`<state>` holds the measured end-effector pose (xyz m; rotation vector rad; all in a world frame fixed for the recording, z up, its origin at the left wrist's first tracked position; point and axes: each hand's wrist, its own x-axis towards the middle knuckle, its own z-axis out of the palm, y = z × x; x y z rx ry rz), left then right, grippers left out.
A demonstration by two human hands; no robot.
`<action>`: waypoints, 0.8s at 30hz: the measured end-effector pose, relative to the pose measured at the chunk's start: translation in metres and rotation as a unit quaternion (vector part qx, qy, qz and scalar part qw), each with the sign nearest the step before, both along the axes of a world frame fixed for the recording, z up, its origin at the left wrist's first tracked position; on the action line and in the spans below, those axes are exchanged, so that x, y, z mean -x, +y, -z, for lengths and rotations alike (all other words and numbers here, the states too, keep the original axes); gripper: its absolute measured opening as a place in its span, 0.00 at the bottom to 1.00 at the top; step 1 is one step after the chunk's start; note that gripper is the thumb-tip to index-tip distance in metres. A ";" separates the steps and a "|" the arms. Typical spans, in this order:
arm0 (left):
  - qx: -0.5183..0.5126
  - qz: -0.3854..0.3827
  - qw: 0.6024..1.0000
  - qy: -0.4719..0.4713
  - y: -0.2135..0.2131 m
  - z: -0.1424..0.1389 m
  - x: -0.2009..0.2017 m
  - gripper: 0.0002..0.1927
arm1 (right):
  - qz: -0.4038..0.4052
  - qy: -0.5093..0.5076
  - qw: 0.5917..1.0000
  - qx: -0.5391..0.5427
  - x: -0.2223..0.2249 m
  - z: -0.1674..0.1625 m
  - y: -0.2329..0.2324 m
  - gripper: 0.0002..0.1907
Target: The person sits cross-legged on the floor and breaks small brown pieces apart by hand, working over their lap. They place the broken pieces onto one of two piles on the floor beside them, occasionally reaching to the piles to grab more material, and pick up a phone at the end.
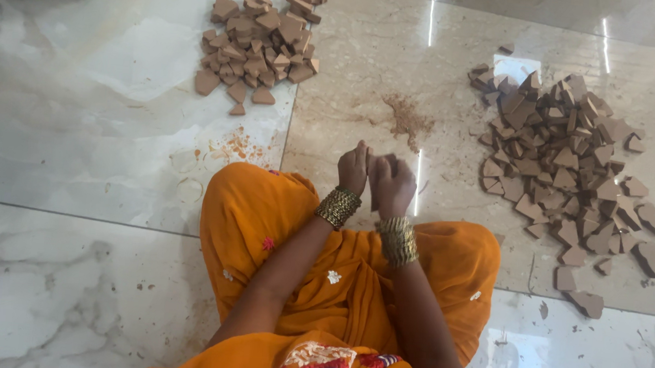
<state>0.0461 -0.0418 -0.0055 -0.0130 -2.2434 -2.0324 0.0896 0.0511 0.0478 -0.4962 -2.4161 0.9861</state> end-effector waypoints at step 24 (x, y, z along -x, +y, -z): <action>0.028 -0.005 0.999 0.034 0.006 -0.001 0.002 0.32 | 0.013 -0.026 0.994 0.101 0.007 -0.019 -0.008 0.17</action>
